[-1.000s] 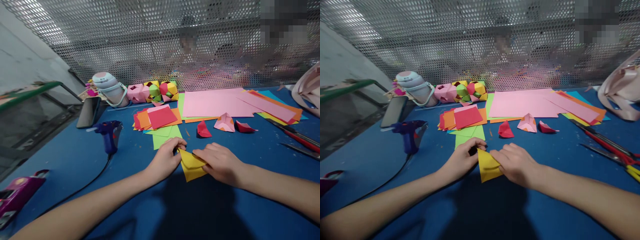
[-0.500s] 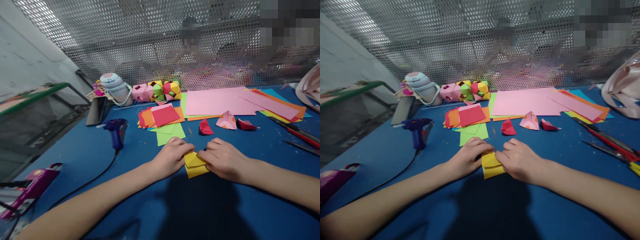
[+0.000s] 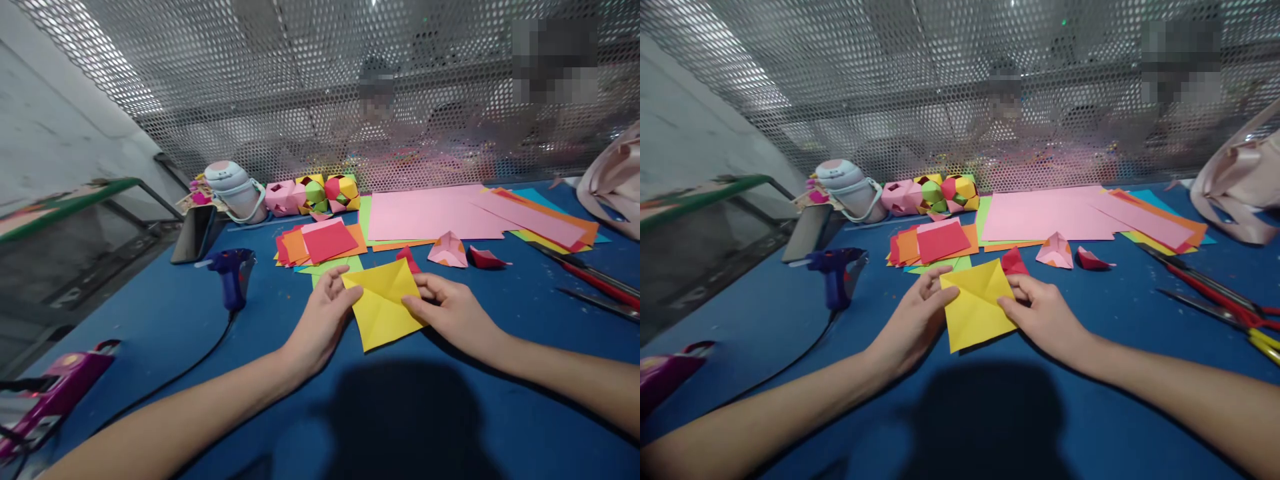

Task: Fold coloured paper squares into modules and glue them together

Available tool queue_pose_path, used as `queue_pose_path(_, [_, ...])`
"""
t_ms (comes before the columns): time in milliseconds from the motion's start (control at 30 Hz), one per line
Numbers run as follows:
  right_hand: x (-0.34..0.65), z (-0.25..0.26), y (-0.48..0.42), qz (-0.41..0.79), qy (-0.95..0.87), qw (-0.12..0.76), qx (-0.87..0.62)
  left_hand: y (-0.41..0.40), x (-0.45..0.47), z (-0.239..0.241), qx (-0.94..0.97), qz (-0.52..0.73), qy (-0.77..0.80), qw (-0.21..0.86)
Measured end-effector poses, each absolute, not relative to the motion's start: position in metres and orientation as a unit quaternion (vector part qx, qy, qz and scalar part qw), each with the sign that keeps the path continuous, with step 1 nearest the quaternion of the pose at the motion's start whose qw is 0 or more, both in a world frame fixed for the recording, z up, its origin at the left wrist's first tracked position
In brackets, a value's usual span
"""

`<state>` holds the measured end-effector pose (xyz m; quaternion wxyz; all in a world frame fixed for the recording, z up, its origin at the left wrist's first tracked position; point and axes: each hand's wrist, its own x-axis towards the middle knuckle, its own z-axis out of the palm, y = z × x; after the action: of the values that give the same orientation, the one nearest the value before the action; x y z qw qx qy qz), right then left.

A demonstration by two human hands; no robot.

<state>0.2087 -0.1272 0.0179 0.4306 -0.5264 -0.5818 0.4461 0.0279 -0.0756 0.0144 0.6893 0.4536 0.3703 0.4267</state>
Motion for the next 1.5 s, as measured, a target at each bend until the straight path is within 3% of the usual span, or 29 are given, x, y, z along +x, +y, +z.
queue_pose_path(133, [0.206,0.015,-0.129,0.478,-0.564,0.426,-0.522,-0.090,0.030,0.015,0.427,0.360,0.343,0.755])
queue_pose_path(333, [0.201,0.012,-0.130,0.415,-0.585,0.387,-0.580,-0.099,0.031,0.008,0.497,0.323,0.399,0.700])
queue_pose_path(733, [0.203,0.008,-0.129,0.490,-0.560,0.445,-0.499,-0.096,0.030,0.010,0.515,0.314,0.401,0.690])
queue_pose_path(1033, [0.204,0.010,-0.134,0.367,-0.646,0.397,-0.539,-0.097,0.029,0.010,0.498,0.306,0.403,0.704])
queue_pose_path(1300, [0.200,0.012,-0.134,0.399,-0.597,0.467,-0.516,-0.098,0.026,0.003,0.629,0.270,0.384,0.620])
queue_pose_path(1500, [0.198,0.019,-0.135,0.402,-0.598,0.448,-0.529,-0.099,0.026,0.006,0.708,0.257,0.367,0.546])
